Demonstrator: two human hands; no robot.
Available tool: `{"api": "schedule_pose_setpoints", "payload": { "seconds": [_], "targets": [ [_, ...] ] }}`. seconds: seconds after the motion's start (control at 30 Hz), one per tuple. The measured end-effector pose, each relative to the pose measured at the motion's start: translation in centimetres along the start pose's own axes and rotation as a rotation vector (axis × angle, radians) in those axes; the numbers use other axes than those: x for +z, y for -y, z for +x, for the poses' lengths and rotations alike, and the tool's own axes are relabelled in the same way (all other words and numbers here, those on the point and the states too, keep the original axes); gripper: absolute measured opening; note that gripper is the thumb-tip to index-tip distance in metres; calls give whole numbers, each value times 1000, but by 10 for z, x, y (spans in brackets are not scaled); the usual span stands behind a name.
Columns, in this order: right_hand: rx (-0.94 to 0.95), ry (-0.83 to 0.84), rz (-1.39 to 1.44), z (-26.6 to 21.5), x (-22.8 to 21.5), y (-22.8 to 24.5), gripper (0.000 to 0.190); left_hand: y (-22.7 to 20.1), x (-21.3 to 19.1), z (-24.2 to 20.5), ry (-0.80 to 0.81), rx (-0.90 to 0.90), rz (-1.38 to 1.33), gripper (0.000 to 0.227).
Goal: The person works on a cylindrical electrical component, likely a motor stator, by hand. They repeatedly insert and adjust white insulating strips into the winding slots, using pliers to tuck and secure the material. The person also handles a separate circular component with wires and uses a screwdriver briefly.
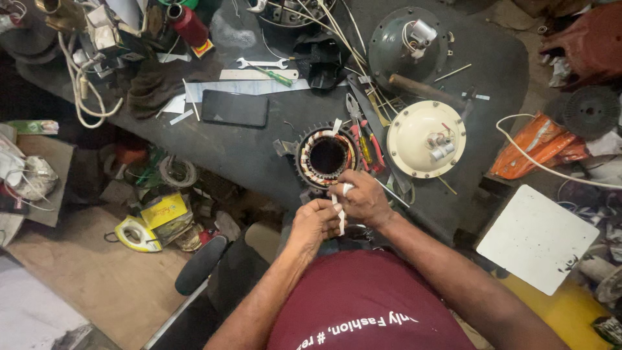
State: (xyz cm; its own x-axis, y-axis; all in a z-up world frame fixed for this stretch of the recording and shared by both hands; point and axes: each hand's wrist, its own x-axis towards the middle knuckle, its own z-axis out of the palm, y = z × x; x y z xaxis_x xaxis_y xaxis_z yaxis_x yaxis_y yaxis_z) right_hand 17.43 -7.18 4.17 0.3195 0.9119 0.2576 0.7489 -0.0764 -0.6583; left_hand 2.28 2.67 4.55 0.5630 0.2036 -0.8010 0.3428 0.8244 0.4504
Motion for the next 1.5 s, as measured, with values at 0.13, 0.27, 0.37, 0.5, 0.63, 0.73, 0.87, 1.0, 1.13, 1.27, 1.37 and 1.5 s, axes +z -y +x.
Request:
{"api": "schedule_pose_setpoints", "payload": {
  "seconds": [0.13, 0.27, 0.37, 0.5, 0.63, 0.73, 0.87, 1.0, 1.13, 1.27, 1.37, 1.5],
  "targets": [
    [-3, 14, -27, 6, -4, 3, 29, -6, -1, 4, 13, 10, -50, 9],
    [-51, 29, -54, 8, -7, 10, 37, -9, -2, 0, 99, 82, 21, 10],
    [-10, -3, -16, 6, -8, 16, 26, -18, -4, -11, -64, 591, 498, 12],
    [50, -17, 75, -4, -12, 22, 28, -32, -9, -15, -278, 1204, 1106, 27],
    [260, 5, 150, -15, -7, 28, 20, -33, -13, 0, -242, 1293, 1250, 26],
    [297, 11, 262, -13, -3, 32, 19, -34, -18, 9, -226, 1356, 1301, 24],
    [299, 76, 371, -9, -12, 32, 28, -42, -28, 11, -185, 1397, 1455, 27],
    [473, 205, 338, 2, -30, 19, 18, -54, -19, 11, -193, 1440, 1504, 28],
    [412, 87, 39, 25, -31, 3, 18, -67, 0, 9, -253, 1302, 1527, 17],
    [310, -38, -381, 48, -12, -8, 17, -90, 7, 10, -220, 987, 1650, 16],
    [390, 43, -317, 57, 1, -16, 23, -102, 12, 19, -186, 840, 1710, 18],
    [496, 118, -221, 53, 13, -31, 25, -95, 18, 24, -233, 914, 1749, 19]
  ]
}}
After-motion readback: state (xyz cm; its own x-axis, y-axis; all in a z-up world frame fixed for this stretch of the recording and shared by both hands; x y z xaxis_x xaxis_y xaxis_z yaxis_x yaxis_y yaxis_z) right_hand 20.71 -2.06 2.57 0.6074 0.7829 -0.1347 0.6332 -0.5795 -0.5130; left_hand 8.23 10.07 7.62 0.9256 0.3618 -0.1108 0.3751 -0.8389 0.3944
